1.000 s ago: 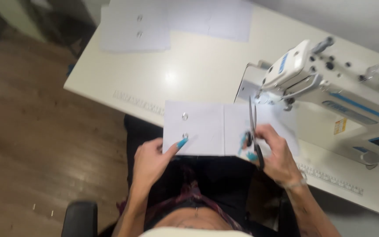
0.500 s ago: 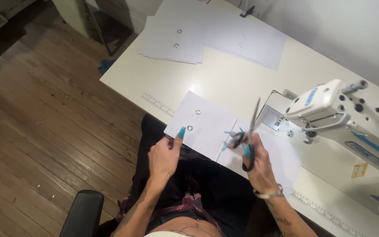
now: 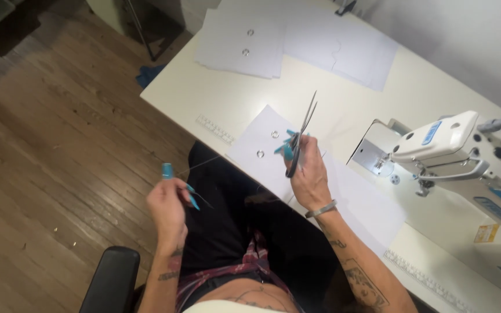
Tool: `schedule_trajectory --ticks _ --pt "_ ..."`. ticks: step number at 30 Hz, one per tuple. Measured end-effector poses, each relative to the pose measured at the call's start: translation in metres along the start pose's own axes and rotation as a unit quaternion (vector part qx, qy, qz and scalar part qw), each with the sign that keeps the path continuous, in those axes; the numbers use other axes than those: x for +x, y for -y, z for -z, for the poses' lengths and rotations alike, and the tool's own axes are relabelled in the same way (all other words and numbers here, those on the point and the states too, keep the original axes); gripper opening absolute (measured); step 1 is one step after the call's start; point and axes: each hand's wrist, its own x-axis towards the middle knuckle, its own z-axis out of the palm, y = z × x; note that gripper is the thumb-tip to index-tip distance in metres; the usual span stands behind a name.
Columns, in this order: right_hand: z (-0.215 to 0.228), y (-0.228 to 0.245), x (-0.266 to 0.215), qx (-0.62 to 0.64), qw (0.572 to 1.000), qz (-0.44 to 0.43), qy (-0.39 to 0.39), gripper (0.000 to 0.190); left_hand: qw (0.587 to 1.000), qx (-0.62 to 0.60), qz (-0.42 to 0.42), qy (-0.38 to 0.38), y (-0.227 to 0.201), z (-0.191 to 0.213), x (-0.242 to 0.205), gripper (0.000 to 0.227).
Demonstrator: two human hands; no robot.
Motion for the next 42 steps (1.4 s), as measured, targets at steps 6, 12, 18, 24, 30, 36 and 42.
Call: schedule_trajectory --ticks 6,12,18,24,30,36,42 --pt "-0.004 0.004 -0.003 0.005 1.0 -0.013 -0.008 0.059 0.995 0.017 -0.078 -0.053 -0.024 -0.006 -0.018 0.03" --pt "0.016 -0.004 -0.006 0.273 0.96 0.055 -0.038 0.041 0.962 0.024 -0.265 -0.061 -0.032 0.006 -0.01 0.033" --pt "0.034 0.028 -0.028 0.14 0.851 -0.353 0.361 0.025 0.901 -0.413 -0.104 0.087 -0.048 0.003 -0.005 0.029" --pt "-0.002 0.0 -0.031 0.253 0.835 -0.319 0.371 0.046 0.897 -0.441 -0.01 0.026 -0.047 0.002 0.001 0.027" --pt "-0.042 0.002 -0.026 0.292 0.82 -0.32 0.374 0.05 0.904 -0.427 0.009 0.018 -0.054 0.005 0.001 0.029" --pt "-0.048 0.034 -0.015 0.293 0.838 -0.32 0.332 0.051 0.899 -0.438 0.025 0.004 -0.04 0.008 0.005 0.028" --pt "-0.06 0.019 -0.015 0.303 0.842 -0.326 0.306 0.049 0.886 -0.462 0.007 -0.037 -0.038 0.015 0.008 0.025"
